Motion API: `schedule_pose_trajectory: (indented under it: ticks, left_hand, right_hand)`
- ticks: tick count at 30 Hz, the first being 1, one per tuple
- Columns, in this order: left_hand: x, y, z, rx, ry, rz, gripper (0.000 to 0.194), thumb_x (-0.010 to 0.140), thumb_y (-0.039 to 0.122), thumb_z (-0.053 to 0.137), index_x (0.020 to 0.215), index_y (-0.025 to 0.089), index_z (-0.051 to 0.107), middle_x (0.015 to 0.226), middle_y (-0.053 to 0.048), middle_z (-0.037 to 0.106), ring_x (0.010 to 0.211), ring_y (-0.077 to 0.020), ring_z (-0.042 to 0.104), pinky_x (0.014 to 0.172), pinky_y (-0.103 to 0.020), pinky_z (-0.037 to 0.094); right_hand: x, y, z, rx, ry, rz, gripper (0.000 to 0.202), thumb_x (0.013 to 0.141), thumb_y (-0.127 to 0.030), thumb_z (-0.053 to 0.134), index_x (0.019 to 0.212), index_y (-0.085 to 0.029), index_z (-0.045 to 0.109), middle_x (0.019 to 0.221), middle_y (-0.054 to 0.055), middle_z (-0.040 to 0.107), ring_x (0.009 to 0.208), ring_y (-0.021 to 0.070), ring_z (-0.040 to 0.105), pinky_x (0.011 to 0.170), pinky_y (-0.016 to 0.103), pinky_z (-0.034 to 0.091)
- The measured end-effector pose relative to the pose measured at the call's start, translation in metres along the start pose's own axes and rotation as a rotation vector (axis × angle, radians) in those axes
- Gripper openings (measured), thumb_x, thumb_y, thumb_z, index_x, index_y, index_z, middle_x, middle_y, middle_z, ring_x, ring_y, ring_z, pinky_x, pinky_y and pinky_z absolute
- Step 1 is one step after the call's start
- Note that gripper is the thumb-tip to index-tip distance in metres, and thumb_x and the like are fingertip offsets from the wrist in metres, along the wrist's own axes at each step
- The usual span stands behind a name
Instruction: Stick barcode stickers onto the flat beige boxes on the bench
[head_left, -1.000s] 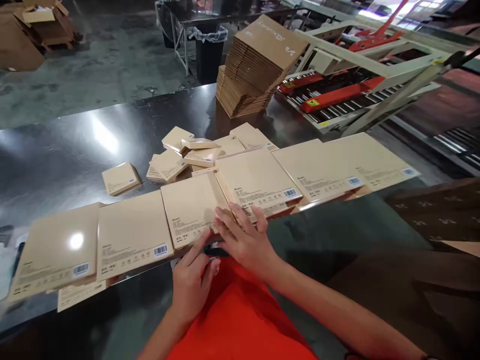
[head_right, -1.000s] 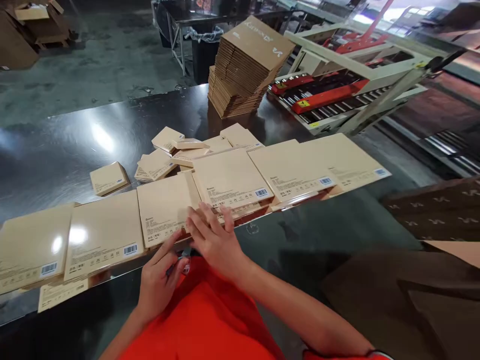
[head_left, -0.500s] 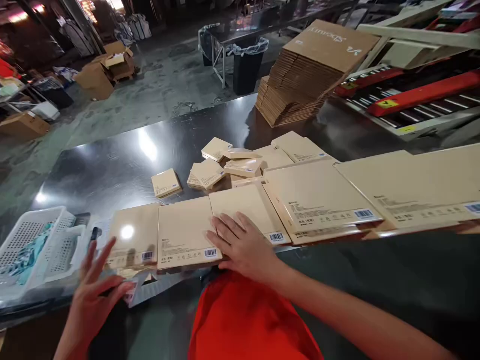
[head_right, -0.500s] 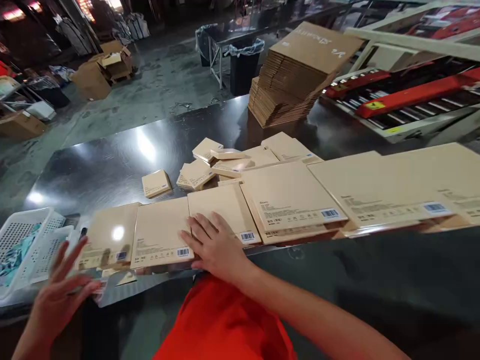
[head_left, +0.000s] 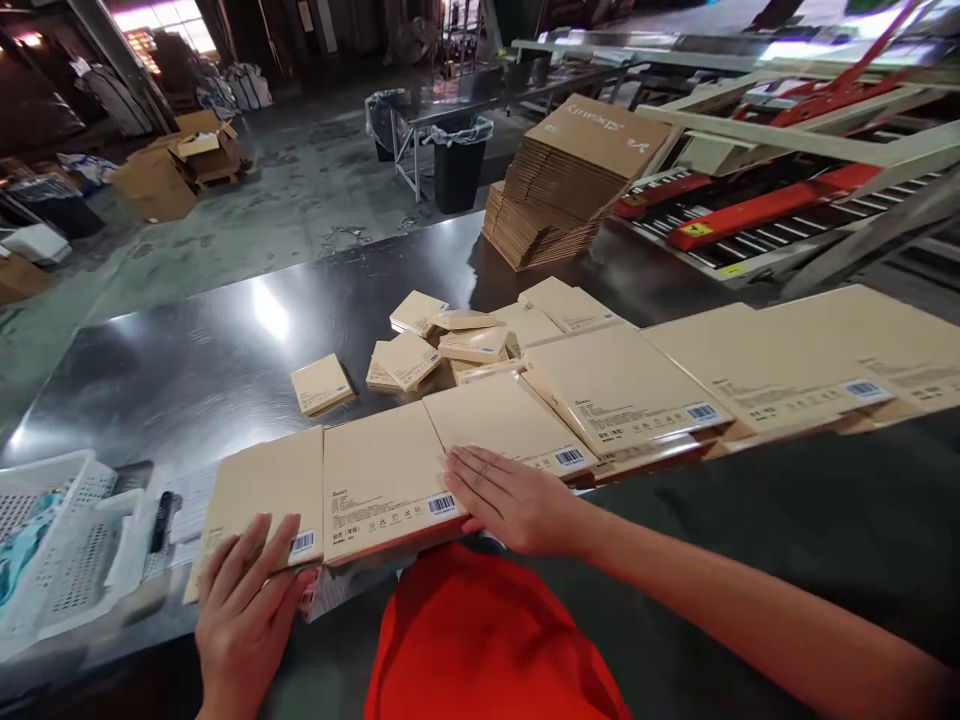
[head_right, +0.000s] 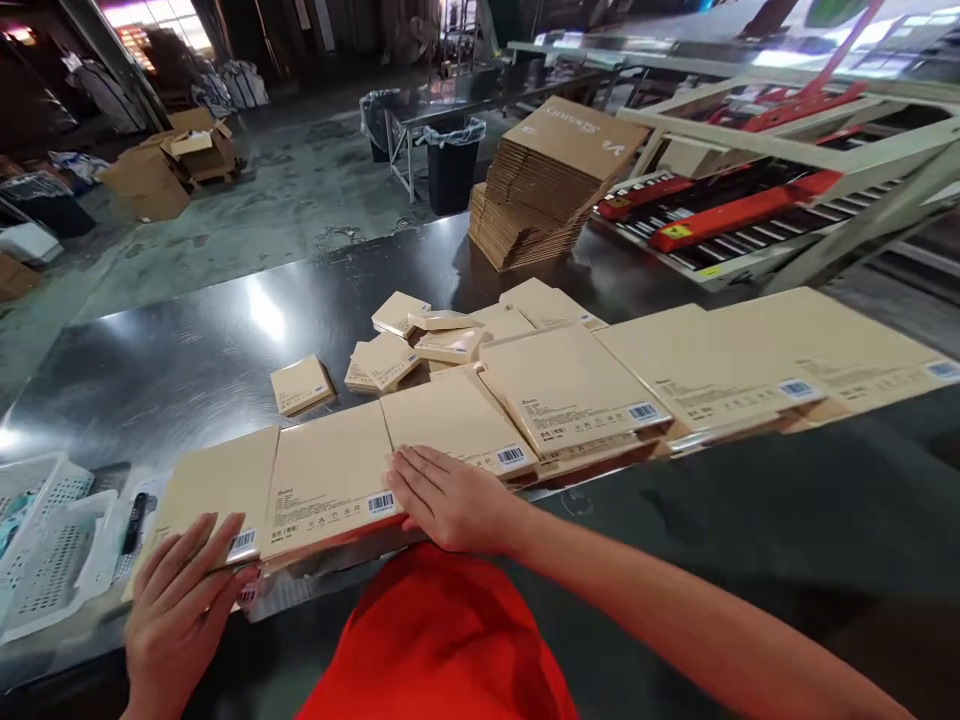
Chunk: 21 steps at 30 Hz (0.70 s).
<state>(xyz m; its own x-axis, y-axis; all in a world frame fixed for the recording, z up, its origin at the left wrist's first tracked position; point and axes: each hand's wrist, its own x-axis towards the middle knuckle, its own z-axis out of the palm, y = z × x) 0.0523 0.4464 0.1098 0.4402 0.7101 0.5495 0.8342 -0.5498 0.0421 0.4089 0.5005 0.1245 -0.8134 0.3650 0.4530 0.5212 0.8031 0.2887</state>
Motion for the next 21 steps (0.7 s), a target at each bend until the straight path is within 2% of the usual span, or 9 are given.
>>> schedule_pose_trajectory:
  ticks: [3,6,9,11,13,15,17,19,21]
  left_hand:
    - [0.016,-0.002,-0.013,-0.052,0.008,-0.041,0.005,0.081,0.020,0.065,0.080,0.024,0.068,0.116,-0.008,0.070,0.115,-0.0320,0.060,0.094,-0.050,0.044]
    - [0.037,-0.011,-0.024,-0.087,0.039,-0.136,0.007,0.083,0.022,0.062,0.078,0.022,0.067,0.119,-0.008,0.068,0.111,-0.0282,0.062,0.090,-0.043,0.049]
    - [0.050,-0.020,-0.026,-0.062,0.000,-0.081,0.016,0.085,0.029,0.059,0.074,0.023,0.067,0.116,-0.006,0.070,0.105,-0.0262,0.065,0.084,-0.040,0.052]
    - [0.048,-0.023,-0.021,-0.056,-0.074,0.037,0.019,0.086,0.033,0.057,0.073,0.025,0.069,0.114,-0.004,0.071,0.105,-0.0270,0.064,0.083,-0.042,0.051]
    - [0.037,-0.022,-0.014,-0.054,-0.092,0.083,0.015,0.085,0.033,0.058,0.080,0.026,0.070,0.114,-0.004,0.071,0.109,-0.0282,0.062,0.085,-0.044,0.050]
    - [0.024,-0.021,-0.007,-0.056,-0.057,0.073,0.010,0.083,0.030,0.060,0.084,0.027,0.070,0.115,-0.005,0.070,0.111,-0.0295,0.061,0.088,-0.047,0.048]
    - [0.012,-0.020,-0.001,-0.059,-0.042,0.073,0.008,0.082,0.026,0.063,0.084,0.026,0.070,0.115,-0.006,0.070,0.112,-0.0306,0.060,0.092,-0.049,0.046]
    - [0.004,-0.020,0.004,-0.041,-0.058,0.095,0.007,0.081,0.025,0.064,0.084,0.027,0.069,0.116,-0.005,0.070,0.115,-0.0315,0.059,0.100,-0.052,0.041]
    - [-0.002,-0.018,0.008,-0.019,-0.067,0.107,0.005,0.081,0.024,0.064,0.083,0.026,0.068,0.118,-0.006,0.069,0.117,-0.0323,0.058,0.106,-0.054,0.034]
  right_hand:
    - [0.009,0.012,-0.010,-0.003,0.055,-0.021,0.038,0.091,-0.033,0.055,0.110,0.000,0.062,0.108,0.022,0.069,0.109,0.0269,0.063,0.095,0.040,0.054]
    - [0.024,0.025,-0.016,0.055,0.078,-0.008,0.036,0.092,-0.034,0.053,0.109,-0.004,0.063,0.108,0.020,0.069,0.104,0.0230,0.065,0.089,0.035,0.055]
    - [0.033,0.030,-0.017,0.163,-0.083,0.047,0.037,0.092,-0.038,0.052,0.109,-0.006,0.063,0.108,0.018,0.069,0.091,0.0213,0.067,0.075,0.034,0.057]
    - [0.031,0.027,-0.017,0.211,-0.203,0.094,0.033,0.091,-0.036,0.054,0.106,-0.008,0.065,0.112,0.017,0.068,0.093,0.0222,0.066,0.077,0.036,0.055]
    - [0.025,0.019,-0.016,0.242,-0.256,0.150,0.032,0.087,-0.038,0.058,0.106,-0.012,0.066,0.125,0.017,0.061,0.112,0.0266,0.058,0.091,0.043,0.049]
    - [0.018,0.010,-0.013,0.245,-0.274,0.208,0.049,0.082,-0.050,0.061,0.118,-0.017,0.062,0.141,0.015,0.048,0.130,0.0348,0.042,0.101,0.055,0.038]
    - [0.014,0.005,-0.006,0.213,-0.294,0.253,0.071,0.076,-0.062,0.061,0.134,-0.023,0.050,0.148,0.013,0.039,0.134,0.0416,0.032,0.101,0.065,0.032]
    - [0.012,0.002,0.003,0.166,-0.306,0.285,0.077,0.075,-0.064,0.061,0.139,-0.026,0.043,0.148,0.013,0.039,0.134,0.0428,0.033,0.099,0.066,0.032]
    - [0.012,0.001,0.012,0.130,-0.305,0.276,0.075,0.076,-0.060,0.063,0.138,-0.022,0.045,0.145,0.015,0.043,0.132,0.0401,0.037,0.102,0.062,0.034]
